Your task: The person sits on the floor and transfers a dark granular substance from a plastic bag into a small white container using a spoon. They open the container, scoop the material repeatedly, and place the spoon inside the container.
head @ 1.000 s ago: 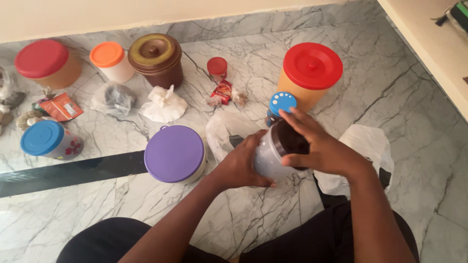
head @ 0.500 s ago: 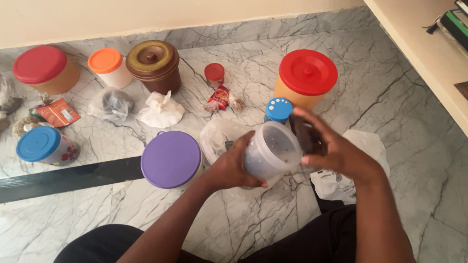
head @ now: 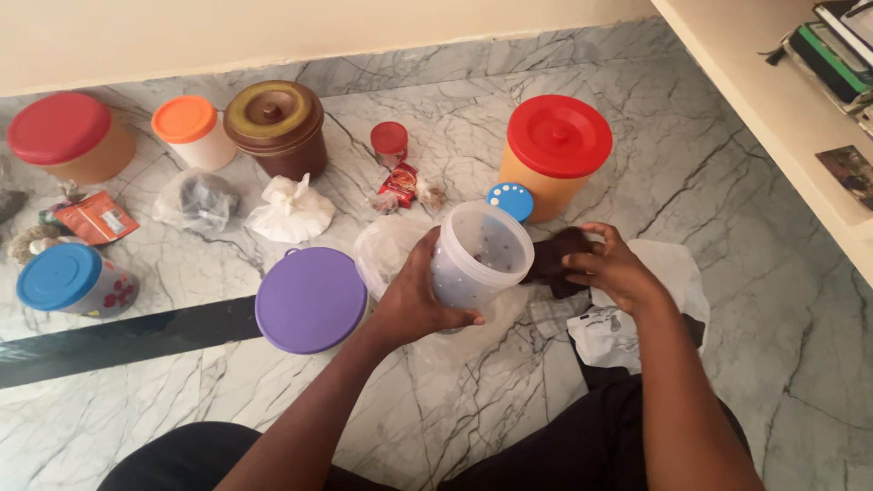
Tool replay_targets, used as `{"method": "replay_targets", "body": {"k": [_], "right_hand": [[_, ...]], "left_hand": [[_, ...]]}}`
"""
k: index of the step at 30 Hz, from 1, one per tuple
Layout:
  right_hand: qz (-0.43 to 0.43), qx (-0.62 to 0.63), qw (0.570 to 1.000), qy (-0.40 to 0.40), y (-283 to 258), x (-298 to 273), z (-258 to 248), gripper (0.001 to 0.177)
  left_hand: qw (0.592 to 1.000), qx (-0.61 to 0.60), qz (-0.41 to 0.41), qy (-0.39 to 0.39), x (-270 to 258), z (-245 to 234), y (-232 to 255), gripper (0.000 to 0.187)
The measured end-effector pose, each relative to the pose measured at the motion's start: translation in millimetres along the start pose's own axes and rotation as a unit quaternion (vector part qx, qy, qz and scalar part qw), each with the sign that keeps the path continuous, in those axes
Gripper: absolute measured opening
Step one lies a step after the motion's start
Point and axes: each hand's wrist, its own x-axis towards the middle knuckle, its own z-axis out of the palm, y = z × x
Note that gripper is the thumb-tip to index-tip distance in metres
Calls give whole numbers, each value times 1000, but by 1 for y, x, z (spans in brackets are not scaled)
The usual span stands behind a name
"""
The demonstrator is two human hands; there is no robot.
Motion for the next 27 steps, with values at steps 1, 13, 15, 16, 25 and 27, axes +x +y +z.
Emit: {"method": "replay_targets", "body": {"k": [1,13,15,16,25,27], "right_hand": [[0,16,1000,0,10,10,-5,71],[-18,-243,950,195,46,39,-15,33],[-108,-307,922,211,35,26,-4,35],[-92,-237,953,167,27,20,3,35],[31,-9,995,-89,-16,-30,84,48],[4,19,991,-130,-14,-29,93,51]], "left_hand": [[1000,2,2,2,-1,0,1,130],[997,49,49,31,-6,-8,4,129],[994,73,68,45,-6,-5,0,130],[992,77,84,52,-6,-3,-3,130],[975,45,199,92,-7,7,-9,127],[978,48,187,83,-8,7,-6,126]]}}
